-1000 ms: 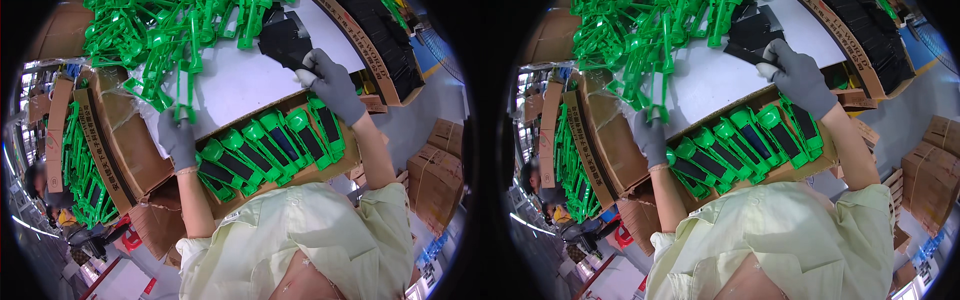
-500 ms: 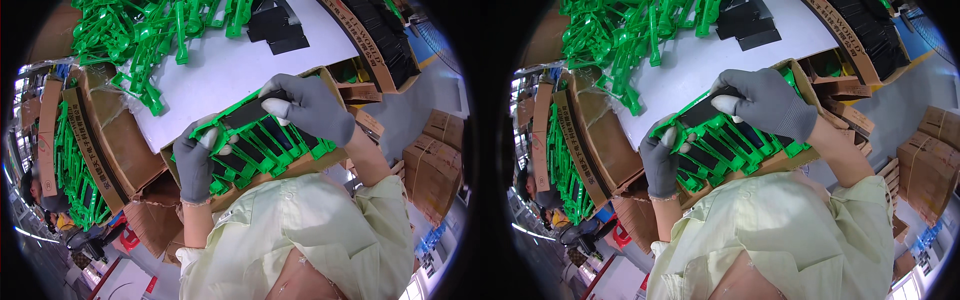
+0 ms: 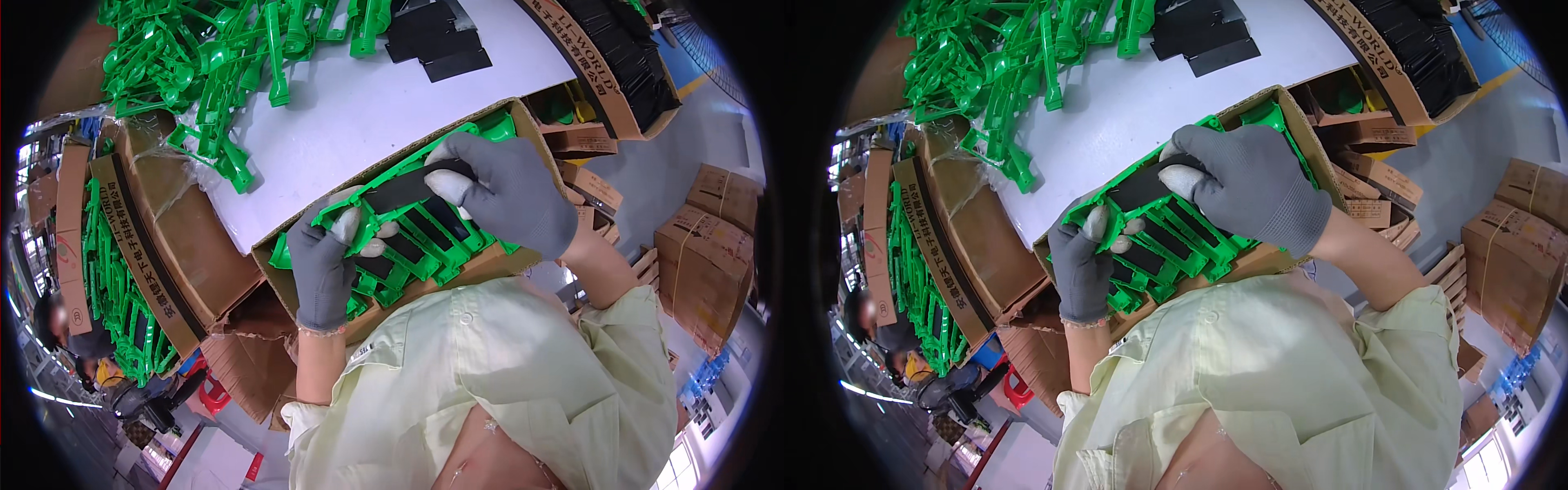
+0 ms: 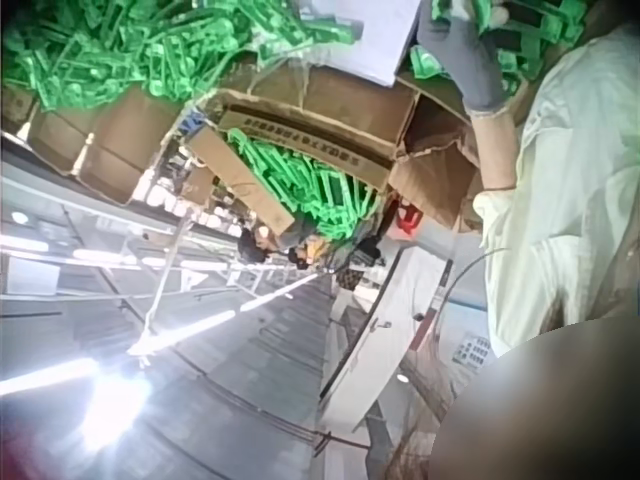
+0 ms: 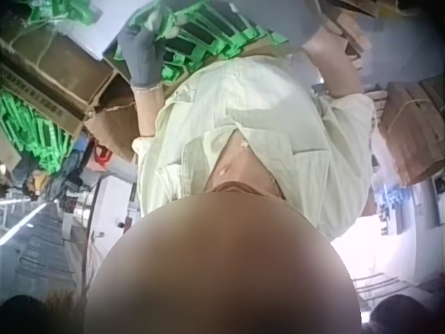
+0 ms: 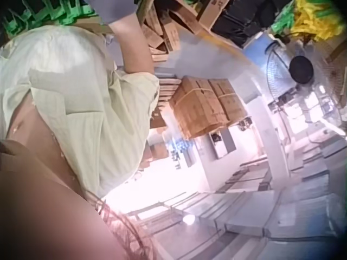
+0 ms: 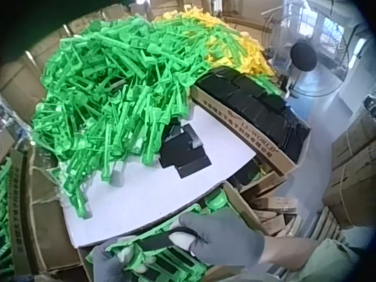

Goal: Manually assembling solar flashlight components by inserting solar panels into green plastic frames.

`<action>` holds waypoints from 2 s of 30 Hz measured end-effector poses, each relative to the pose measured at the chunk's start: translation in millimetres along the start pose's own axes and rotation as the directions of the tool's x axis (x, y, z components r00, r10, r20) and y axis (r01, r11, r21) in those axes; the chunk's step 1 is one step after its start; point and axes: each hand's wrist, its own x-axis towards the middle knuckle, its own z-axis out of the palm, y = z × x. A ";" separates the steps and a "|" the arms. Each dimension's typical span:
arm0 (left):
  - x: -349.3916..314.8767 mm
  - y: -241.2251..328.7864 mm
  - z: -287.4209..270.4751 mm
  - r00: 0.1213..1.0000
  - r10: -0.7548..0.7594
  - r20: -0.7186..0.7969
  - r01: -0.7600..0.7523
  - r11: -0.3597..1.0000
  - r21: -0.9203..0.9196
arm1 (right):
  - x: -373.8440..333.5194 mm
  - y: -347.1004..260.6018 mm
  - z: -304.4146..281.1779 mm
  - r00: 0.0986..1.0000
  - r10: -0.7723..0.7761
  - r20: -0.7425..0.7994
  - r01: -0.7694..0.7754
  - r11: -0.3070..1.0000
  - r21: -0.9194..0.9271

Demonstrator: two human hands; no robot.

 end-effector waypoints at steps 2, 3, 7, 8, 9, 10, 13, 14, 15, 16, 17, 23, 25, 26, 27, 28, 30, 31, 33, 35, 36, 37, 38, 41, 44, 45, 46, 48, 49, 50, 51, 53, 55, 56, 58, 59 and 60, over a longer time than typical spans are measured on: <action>-0.2 1.3 0.8 0.999 -0.029 0.015 0.029 0.999 0.030 | -0.6 -0.8 -0.1 1.000 0.013 0.002 -0.013 1.000 -0.020; -1.3 1.4 3.0 1.000 -0.021 0.021 0.021 1.000 0.017 | -0.2 -0.5 0.5 1.000 -0.009 -0.014 0.008 0.998 -0.061; -3.4 -1.1 8.8 0.999 -0.045 -0.017 0.046 0.999 0.023 | 1.3 2.0 2.9 0.998 -0.052 -0.030 0.049 0.995 -0.091; -2.9 -1.3 12.8 0.999 -0.049 -0.008 0.049 0.999 0.022 | 0.3 5.4 4.6 0.998 -0.046 -0.036 0.042 0.995 -0.096; -2.7 -0.4 17.7 0.998 -0.058 -0.027 0.060 0.994 0.093 | -1.1 10.5 7.9 0.999 -0.038 -0.024 0.036 0.994 -0.106; -2.4 -0.4 21.4 0.997 -0.064 -0.046 0.071 0.984 0.163 | -2.8 13.6 8.5 0.999 -0.030 -0.011 0.029 0.993 -0.118; -5.7 2.6 16.9 0.993 -0.081 -0.084 0.097 0.974 0.204 | -13.3 3.8 2.6 0.988 -0.127 -0.088 0.071 0.881 -0.468; -7.6 4.2 14.7 0.991 -0.092 -0.098 0.114 0.963 0.245 | -13.7 6.0 1.1 0.988 -0.127 -0.090 0.070 0.879 -0.471; -9.4 0.9 12.3 0.994 -0.068 -0.087 0.092 0.949 0.302 | -13.3 10.3 0.2 0.951 -0.207 -0.227 0.087 0.890 -0.447; -10.8 0.5 11.1 0.995 -0.079 -0.054 0.091 0.956 0.279 | -12.2 15.3 -0.4 0.890 -0.279 -0.361 0.109 0.898 -0.425; -10.2 0.2 11.7 0.995 -0.096 -0.041 0.104 0.948 0.300 | -10.0 20.7 0.8 0.867 -0.373 -0.331 0.200 0.868 -0.454; -5.4 -16.6 20.1 0.969 -0.245 0.002 0.231 0.917 0.326 | -59.6 40.3 8.0 0.992 0.117 0.043 -0.116 0.992 -0.039; 3.6 -21.1 26.1 0.962 -0.274 -0.005 0.259 0.904 0.339 | -75.4 46.3 13.0 0.990 0.085 -0.111 -0.106 0.974 -0.200; 9.8 -22.1 29.1 0.956 -0.292 0.019 0.259 0.876 0.407 | -80.6 48.9 15.5 0.990 0.084 -0.112 -0.105 0.974 -0.201; 16.3 -22.8 32.8 0.950 -0.310 0.042 0.255 0.843 0.473 | -84.9 50.7 17.2 0.972 0.166 -0.164 -0.195 0.964 -0.179; 22.4 -23.3 38.8 0.951 -0.307 0.045 0.250 0.844 0.474 | -87.5 52.1 16.0 0.945 0.247 -0.215 -0.282 0.947 -0.153; 35.3 -22.3 50.1 0.963 -0.262 0.063 0.171 0.775 0.609 | -91.9 52.6 4.3 0.965 0.237 -0.107 -0.260 0.891 -0.373; 43.1 -23.1 49.4 0.957 -0.280 0.078 0.155 0.718 0.679 | -91.2 49.7 -2.0 0.968 0.252 0.006 -0.203 0.795 -0.571; 56.6 -33.3 41.7 0.969 -0.070 0.236 -0.150 0.593 0.791 | -76.5 31.7 -26.2 0.937 0.350 -0.019 -0.318 0.827 -0.464; 63.8 -27.0 46.0 0.926 -0.041 0.376 -0.341 0.340 0.876 | -55.7 33.2 -42.7 0.961 0.254 -0.108 -0.276 0.872 -0.405; 63.8 -28.5 48.2 0.929 -0.031 0.368 -0.337 0.338 0.879 | -40.9 38.9 -51.4 0.985 0.032 -0.172 -0.110 0.877 -0.468; 63.8 -33.8 50.7 0.931 0.038 0.363 -0.364 0.139 0.921 | -19.3 42.6 -56.0 0.979 -0.017 -0.204 -0.084 0.874 -0.478; 63.5 -38.6 53.2 0.927 0.102 0.361 -0.355 -0.069 0.932 | 5.9 48.9 -57.5 0.971 -0.065 -0.231 -0.057 0.874 -0.483; 50.0 -30.3 65.8 0.925 0.155 0.346 -0.318 -0.182 0.931 | 63.2 81.6 -67.6 0.955 -0.204 -0.216 0.054 0.834 -0.550; 43.0 -11.2 36.5 0.870 0.372 0.324 -0.337 -0.031 0.941 | 91.1 106.1 -68.4 0.966 -0.230 -0.118 0.099 0.753 -0.650; 42.7 -2.1 21.4 0.817 0.501 0.286 -0.378 0.090 0.922 | 93.8 109.8 -68.2 0.964 -0.234 -0.126 0.087 0.726 -0.683; 44.9 11.1 0.7 0.857 0.504 0.109 -0.231 0.186 0.955 | 95.6 113.0 -68.4 0.962 -0.236 -0.137 0.069 0.696 -0.715; 54.6 41.0 -60.0 0.733 0.677 -0.065 -0.085 0.186 0.979 | 98.4 110.6 -70.2 0.967 -0.234 -0.106 0.086 0.686 -0.722; 63.5 54.7 -79.6 0.681 0.722 -0.120 0.010 0.154 0.988 | 97.7 113.9 -72.3 0.979 -0.171 -0.108 0.040 0.686 -0.727; 70.3 64.8 -103.1 0.659 0.696 -0.285 0.155 0.246 0.957 | 97.9 110.2 -73.2 0.987 -0.119 -0.106 0.006 0.687 -0.726; 78.7 72.2 -127.9 0.682 0.593 -0.429 0.304 0.304 0.903 | 99.1 106.1 -70.2 0.989 -0.100 -0.108 -0.007 0.699 -0.715; 101.3 65.8 -163.7 0.683 0.595 -0.424 0.344 0.249 0.905 | 100.9 102.6 -66.8 0.989 -0.106 -0.106 0.000 0.705 -0.709; 114.5 67.9 -172.7 0.691 0.595 -0.412 0.375 0.192 0.907 | 101.4 102.1 -66.1 0.988 -0.107 -0.112 -0.003 0.709 -0.705; 120.1 69.0 -169.8 0.704 0.572 -0.421 0.368 0.214 0.905 | 100.5 104.7 -66.7 0.991 -0.069 -0.118 -0.030 0.734 -0.679; 123.7 67.1 -164.1 0.717 0.549 -0.429 0.359 0.236 0.903 | 97.6 105.7 -64.8 0.992 -0.032 -0.124 -0.057 0.755 -0.653; 126.7 62.3 -145.9 0.708 0.572 -0.414 0.350 0.225 0.909 | 91.6 106.4 -63.9 0.988 -0.026 -0.154 -0.076 0.782 -0.618; 124.1 60.9 -133.6 0.688 0.602 -0.404 0.349 0.214 0.912 | 87.5 104.0 -62.3 0.983 -0.030 -0.179 -0.081 0.812 -0.578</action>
